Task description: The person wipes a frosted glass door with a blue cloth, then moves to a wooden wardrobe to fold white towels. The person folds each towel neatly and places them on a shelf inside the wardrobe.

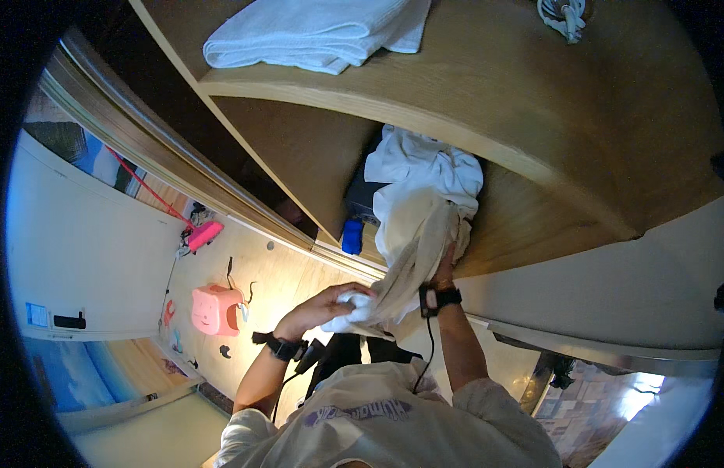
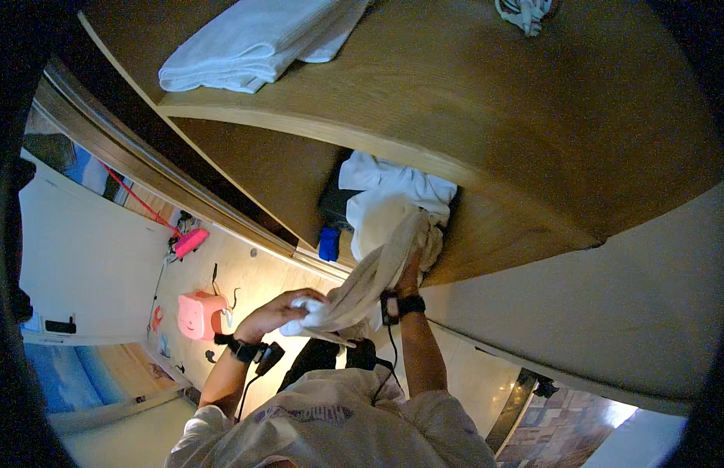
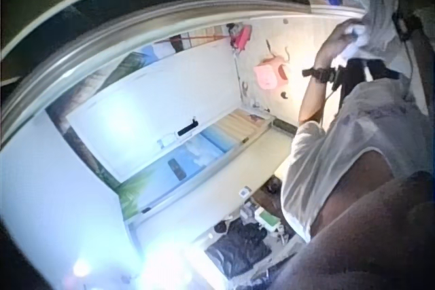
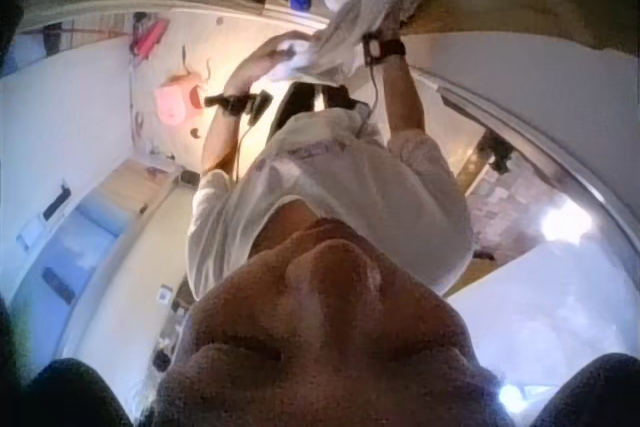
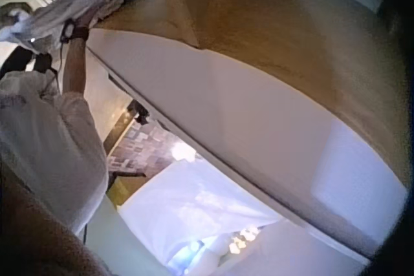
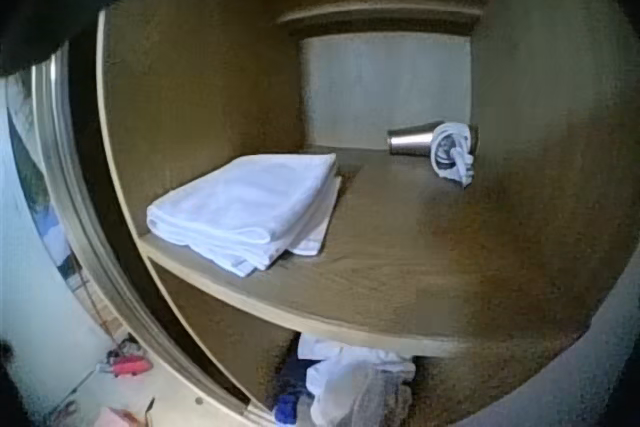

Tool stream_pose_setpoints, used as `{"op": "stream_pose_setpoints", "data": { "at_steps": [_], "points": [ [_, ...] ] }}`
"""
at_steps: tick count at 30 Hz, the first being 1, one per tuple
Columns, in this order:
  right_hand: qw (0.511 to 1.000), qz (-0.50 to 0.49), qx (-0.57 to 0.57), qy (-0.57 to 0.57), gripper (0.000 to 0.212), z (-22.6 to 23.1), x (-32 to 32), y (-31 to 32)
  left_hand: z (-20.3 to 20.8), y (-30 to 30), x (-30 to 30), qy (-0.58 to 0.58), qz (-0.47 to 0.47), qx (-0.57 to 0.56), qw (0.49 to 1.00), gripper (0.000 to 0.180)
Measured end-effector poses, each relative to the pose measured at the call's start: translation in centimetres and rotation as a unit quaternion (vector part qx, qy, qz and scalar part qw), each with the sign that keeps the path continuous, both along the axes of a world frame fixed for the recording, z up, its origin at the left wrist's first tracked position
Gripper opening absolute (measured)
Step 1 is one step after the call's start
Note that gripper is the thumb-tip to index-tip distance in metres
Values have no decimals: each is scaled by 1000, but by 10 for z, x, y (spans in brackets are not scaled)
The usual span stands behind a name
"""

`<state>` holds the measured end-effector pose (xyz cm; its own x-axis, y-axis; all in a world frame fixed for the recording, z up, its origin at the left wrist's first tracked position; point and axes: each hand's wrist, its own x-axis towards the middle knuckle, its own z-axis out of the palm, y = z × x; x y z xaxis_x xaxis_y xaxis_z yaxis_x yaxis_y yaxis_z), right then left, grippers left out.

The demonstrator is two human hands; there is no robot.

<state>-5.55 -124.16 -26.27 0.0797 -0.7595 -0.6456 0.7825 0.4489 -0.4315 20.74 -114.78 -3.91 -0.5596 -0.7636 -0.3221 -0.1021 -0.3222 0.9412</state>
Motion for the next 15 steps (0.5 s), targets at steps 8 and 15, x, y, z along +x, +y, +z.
{"op": "stream_pose_setpoints", "data": {
  "at_steps": [8, 15],
  "points": [
    [989, 7, -143, 47, 54, -37, -8, -9, -44, 52, 52, -87, 13, 74, 993, 36],
    [990, 124, -62, -20, 46, 101, 79, 85, -59, 63, 45, -88, 148, 22, 985, 64]
  ]
}}
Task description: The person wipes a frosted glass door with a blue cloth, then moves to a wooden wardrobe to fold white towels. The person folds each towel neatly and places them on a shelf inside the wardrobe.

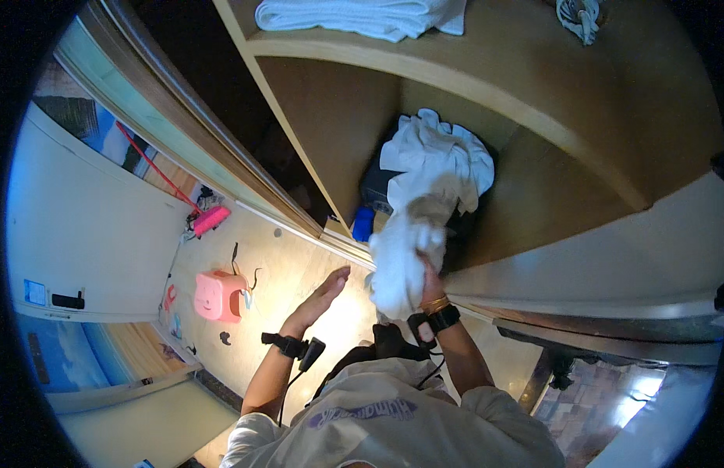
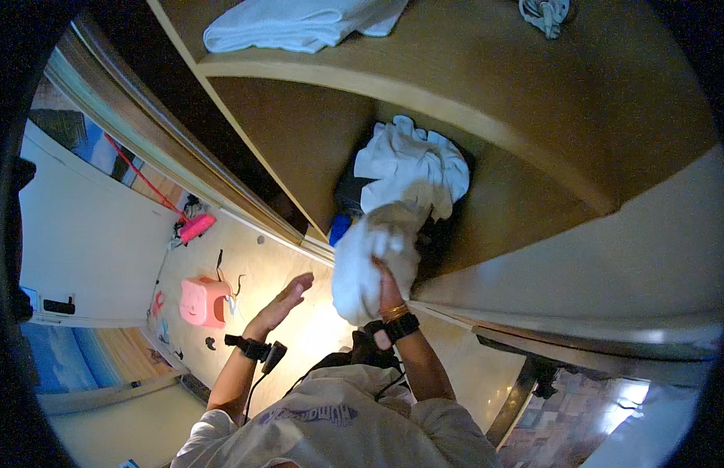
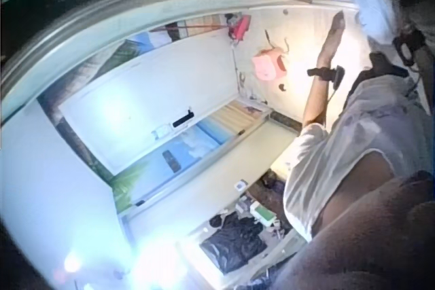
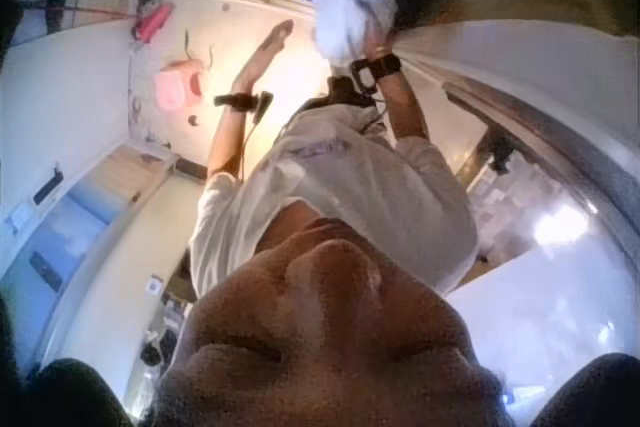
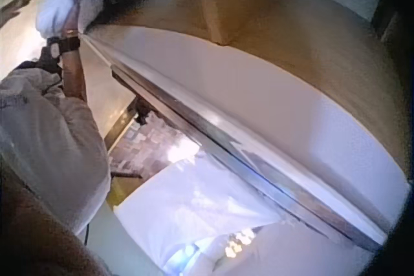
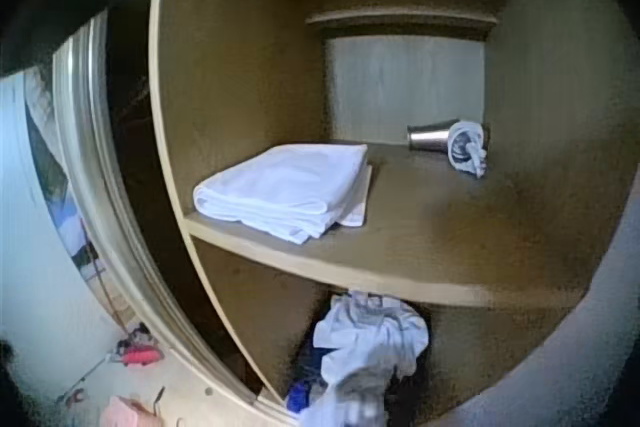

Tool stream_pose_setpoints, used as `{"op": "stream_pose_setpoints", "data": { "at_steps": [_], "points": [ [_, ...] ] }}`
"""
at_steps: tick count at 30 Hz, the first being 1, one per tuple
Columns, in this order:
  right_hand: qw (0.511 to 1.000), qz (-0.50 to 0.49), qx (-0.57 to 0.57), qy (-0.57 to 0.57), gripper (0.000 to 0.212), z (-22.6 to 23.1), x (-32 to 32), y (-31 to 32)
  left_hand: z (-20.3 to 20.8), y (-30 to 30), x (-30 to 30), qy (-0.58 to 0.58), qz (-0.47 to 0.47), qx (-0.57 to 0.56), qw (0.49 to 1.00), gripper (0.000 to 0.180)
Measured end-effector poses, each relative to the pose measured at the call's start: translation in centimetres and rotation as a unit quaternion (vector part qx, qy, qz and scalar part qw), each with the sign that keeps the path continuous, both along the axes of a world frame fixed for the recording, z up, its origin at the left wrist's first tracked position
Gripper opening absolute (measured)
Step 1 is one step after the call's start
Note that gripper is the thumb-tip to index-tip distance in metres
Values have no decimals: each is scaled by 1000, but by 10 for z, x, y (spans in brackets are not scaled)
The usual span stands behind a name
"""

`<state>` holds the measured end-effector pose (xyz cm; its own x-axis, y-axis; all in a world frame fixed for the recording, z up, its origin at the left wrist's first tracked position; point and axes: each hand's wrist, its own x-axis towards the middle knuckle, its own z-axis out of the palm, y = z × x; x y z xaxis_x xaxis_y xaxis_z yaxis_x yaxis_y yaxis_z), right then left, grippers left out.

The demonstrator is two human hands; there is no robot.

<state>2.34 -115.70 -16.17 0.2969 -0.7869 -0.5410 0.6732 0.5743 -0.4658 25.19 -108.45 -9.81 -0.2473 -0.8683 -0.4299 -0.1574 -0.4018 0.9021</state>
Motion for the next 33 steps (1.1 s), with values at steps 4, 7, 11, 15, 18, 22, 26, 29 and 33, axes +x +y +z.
{"op": "stream_pose_setpoints", "data": {
  "at_steps": [4, 7, 11, 15, 18, 22, 26, 29, 33],
  "points": [
    [984, 155, -79, 30, 42, 22, 19, 36, -23, 9, -9, 160, 51, 31, 985, 74],
    [938, 275, -194, 82, 42, 49, 25, 60, -5, 23, -11, 301, 177, 129, 928, 82],
    [848, 419, -312, 86, 54, 73, 42, 89, -7, 48, 3, 433, 245, 134, 857, 72],
    [784, 497, -355, 112, 62, 90, 54, 113, -4, 76, 28, 417, 300, 120, 850, 35],
    [689, 564, -416, 184, 62, 78, 52, 121, 13, 101, 45, 334, 303, 76, 889, 38],
    [663, 371, -568, 318, 66, -51, 48, 128, 63, 128, 38, 153, 271, 8, 950, 59],
    [944, 304, 6, -131, 78, 20, 92, 133, 87, 173, 43, -13, 119, -43, 992, 50],
    [947, 304, -104, 6, 63, 36, 113, 131, 92, 190, 55, -88, 3, 54, 995, 39],
    [926, 356, -51, -114, 49, 53, 131, 129, 63, 226, 77, -62, -22, 17, 998, 35]
  ]
}}
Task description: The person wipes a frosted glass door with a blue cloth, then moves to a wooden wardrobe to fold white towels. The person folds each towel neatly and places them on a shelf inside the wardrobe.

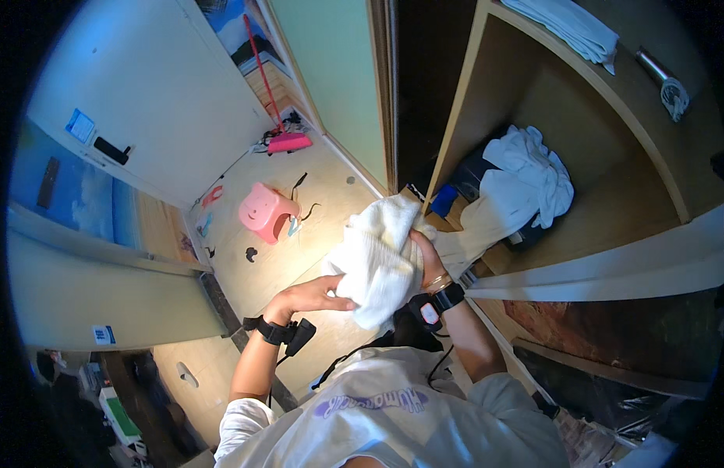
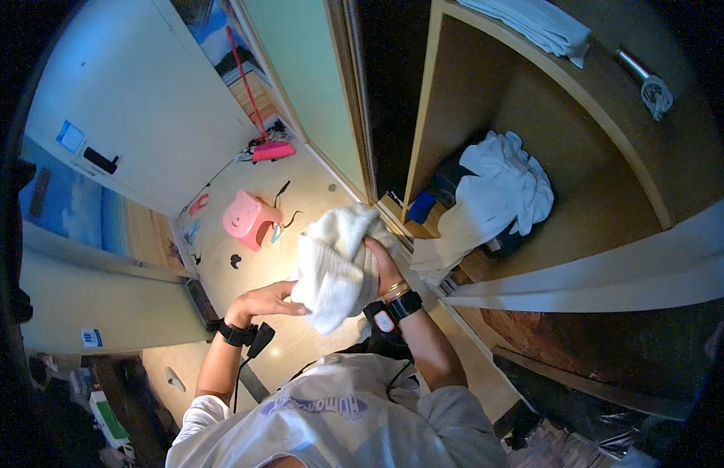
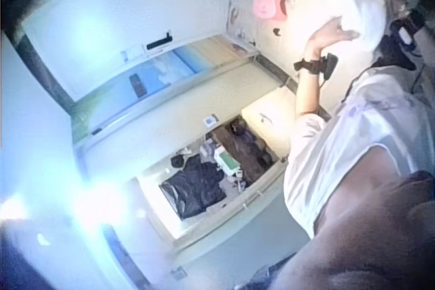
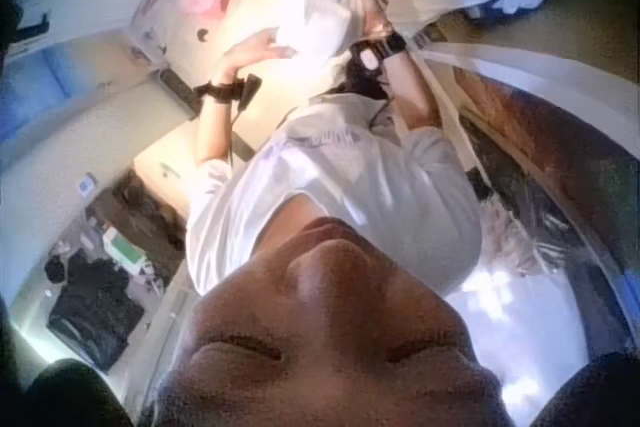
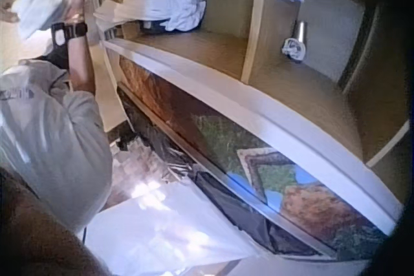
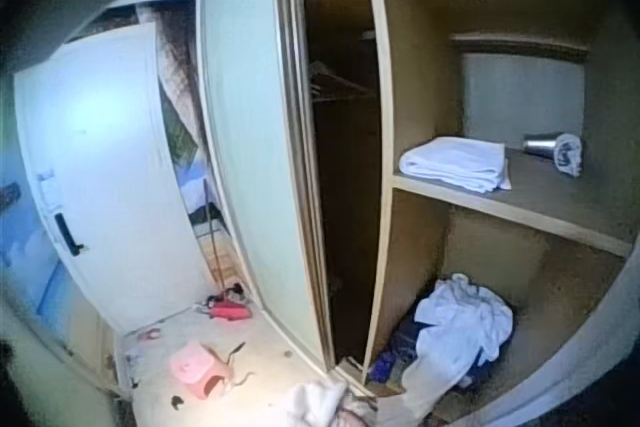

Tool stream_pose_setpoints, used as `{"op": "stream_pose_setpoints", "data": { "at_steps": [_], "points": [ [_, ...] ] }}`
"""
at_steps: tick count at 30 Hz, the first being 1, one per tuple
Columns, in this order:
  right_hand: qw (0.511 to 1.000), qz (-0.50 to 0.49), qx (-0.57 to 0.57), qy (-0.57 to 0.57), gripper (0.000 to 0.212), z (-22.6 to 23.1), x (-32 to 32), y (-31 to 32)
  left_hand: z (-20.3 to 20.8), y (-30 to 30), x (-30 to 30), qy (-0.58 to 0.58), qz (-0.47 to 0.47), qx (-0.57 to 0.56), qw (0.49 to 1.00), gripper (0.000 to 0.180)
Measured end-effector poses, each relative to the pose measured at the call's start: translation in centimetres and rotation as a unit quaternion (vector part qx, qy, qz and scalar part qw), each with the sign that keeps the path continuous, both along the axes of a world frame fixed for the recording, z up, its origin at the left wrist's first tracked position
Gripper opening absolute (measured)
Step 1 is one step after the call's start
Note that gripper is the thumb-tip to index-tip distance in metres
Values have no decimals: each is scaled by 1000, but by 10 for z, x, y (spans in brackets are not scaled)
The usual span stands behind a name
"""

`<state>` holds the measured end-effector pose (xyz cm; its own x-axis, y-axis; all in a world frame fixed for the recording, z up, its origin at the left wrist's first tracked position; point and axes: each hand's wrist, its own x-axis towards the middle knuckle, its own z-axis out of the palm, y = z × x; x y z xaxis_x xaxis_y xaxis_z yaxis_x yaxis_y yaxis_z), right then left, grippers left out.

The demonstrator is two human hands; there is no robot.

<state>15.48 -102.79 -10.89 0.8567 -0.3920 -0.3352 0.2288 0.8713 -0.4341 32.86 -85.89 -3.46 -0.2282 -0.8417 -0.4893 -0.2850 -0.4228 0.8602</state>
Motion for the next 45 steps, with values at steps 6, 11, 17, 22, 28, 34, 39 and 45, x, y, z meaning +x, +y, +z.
{"op": "stream_pose_setpoints", "data": {
  "at_steps": [6, 11, 17, 22, 28, 34, 39, 45],
  "points": [
    [952, 102, -288, 22, 53, 32, -2, 10, -49, 12, 26, 200, 259, -90, 940, 65],
    [908, 102, -402, 55, 52, 30, -3, 25, -36, -11, 23, 206, 285, -52, 935, 63],
    [907, 58, -400, 121, 53, 36, -11, 32, -12, -33, -2, 99, 231, -109, 962, 66],
    [905, -12, -361, 226, 44, 20, -26, 19, 6, -38, -2, -158, 119, -47, 979, 64],
    [856, -86, -476, 186, 31, 3, -25, 13, -4, -41, 8, -173, 170, -134, 961, 33],
    [799, -123, -560, 181, 26, 10, -17, 17, 28, -55, 16, -405, 265, -283, 828, 21],
    [604, -169, -754, 194, 25, 12, -6, 28, 8, -50, 20, -335, 326, -312, 827, 22],
    [585, -179, -770, 184, 29, 16, 23, 54, 1, -56, -25, -38, 249, -234, 939, 60]
  ]
}}
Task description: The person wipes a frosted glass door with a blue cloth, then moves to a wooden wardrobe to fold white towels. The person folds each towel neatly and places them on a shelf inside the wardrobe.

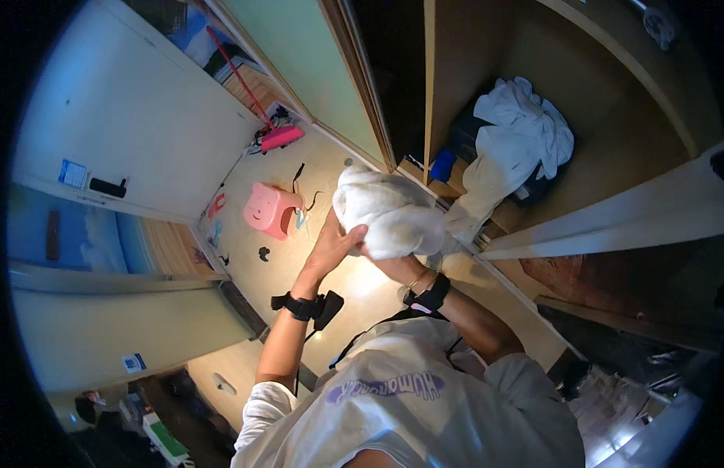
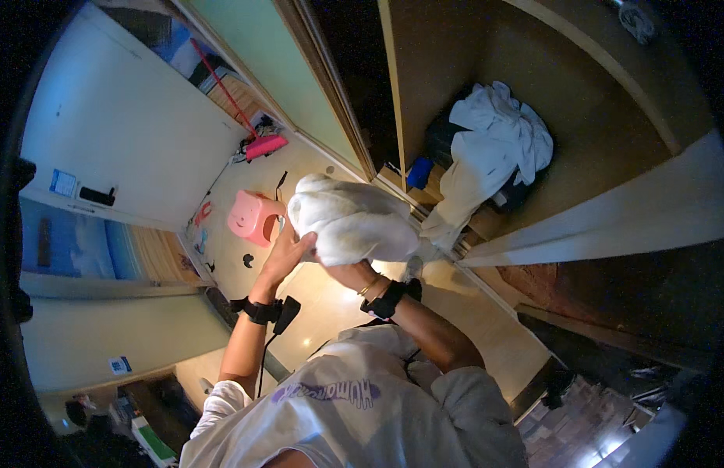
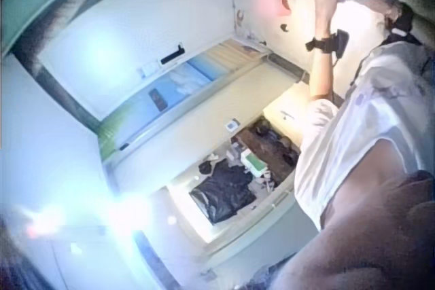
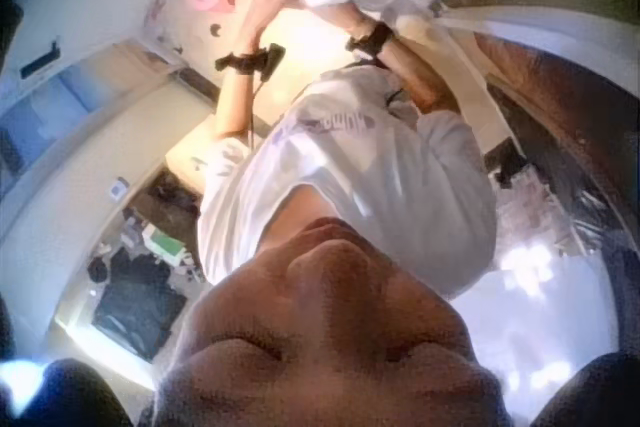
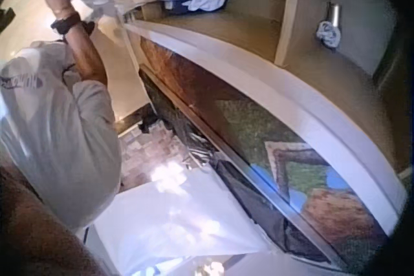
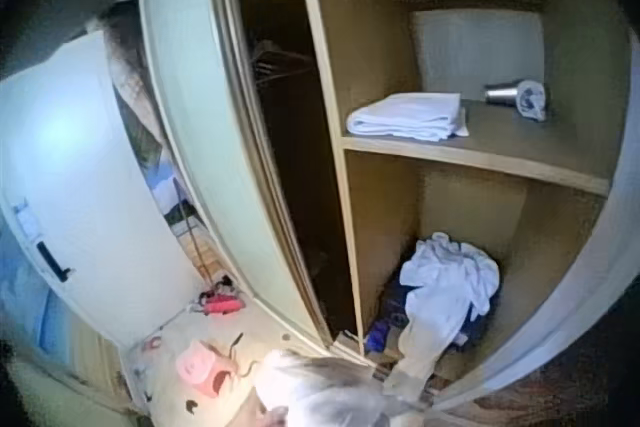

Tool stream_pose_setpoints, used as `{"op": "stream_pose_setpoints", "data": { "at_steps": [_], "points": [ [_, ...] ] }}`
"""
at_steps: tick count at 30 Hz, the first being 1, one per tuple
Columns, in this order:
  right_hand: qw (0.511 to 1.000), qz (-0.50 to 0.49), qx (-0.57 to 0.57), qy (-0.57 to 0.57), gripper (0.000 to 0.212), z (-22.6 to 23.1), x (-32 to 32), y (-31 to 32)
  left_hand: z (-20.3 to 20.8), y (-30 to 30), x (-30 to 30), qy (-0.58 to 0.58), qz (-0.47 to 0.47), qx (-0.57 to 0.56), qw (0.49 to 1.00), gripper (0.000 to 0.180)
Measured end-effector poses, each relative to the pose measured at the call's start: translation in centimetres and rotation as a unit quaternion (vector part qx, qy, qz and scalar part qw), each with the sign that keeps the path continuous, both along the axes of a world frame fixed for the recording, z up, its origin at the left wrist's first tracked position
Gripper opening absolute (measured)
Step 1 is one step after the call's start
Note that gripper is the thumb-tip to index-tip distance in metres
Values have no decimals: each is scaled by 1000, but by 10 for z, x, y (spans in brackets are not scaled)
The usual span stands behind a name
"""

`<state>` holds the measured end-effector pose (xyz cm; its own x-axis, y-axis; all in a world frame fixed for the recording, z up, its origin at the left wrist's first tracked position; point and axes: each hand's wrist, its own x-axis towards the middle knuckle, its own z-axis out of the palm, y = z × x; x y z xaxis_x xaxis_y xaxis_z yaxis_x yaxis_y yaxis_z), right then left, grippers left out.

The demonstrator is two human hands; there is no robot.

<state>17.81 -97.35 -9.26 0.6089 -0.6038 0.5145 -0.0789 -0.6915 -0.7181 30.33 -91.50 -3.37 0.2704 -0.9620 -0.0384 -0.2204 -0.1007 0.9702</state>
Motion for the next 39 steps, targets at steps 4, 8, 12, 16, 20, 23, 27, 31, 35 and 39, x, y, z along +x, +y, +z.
{"op": "stream_pose_setpoints", "data": {
  "at_steps": [4, 8, 12, 16, 20, 23, 27, 31, 35, 39],
  "points": [
    [988, 127, 46, 72, 35, -3, -4, -4, -23, 0, 21, 36, 68, 67, 995, 48],
    [973, 151, 139, 104, 39, 19, -22, -5, -1, -6, 24, -9, 91, -40, 995, 21],
    [945, 167, 179, 219, 34, 0, -45, -25, 28, -6, 34, -13, 75, -85, 994, 19],
    [968, 106, 218, 67, 17, 46, -61, -45, 49, -3, 31, -108, 20, -127, 986, 26],
    [987, 105, 81, -85, 31, 84, -41, -45, 68, -5, 13, -268, -79, -146, 949, 25],
    [987, 154, 37, -34, 44, 86, -29, -40, 74, -4, 8, -251, -62, -133, 957, 25],
    [968, 173, 179, 36, 34, 59, -26, -52, 70, 0, 14, -249, 9, -129, 960, 27],
    [970, 106, 181, 125, 31, -27, -26, -44, 78, -1, 10, -50, 176, -151, 971, 27],
    [941, 169, 278, 96, 45, -16, -24, -28, 83, 1, 9, -41, 160, -161, 973, 27],
    [959, 149, 206, 125, 44, -8, -10, -16, 80, 1, 8, -3, 140, -162, 977, 29]
  ]
}}
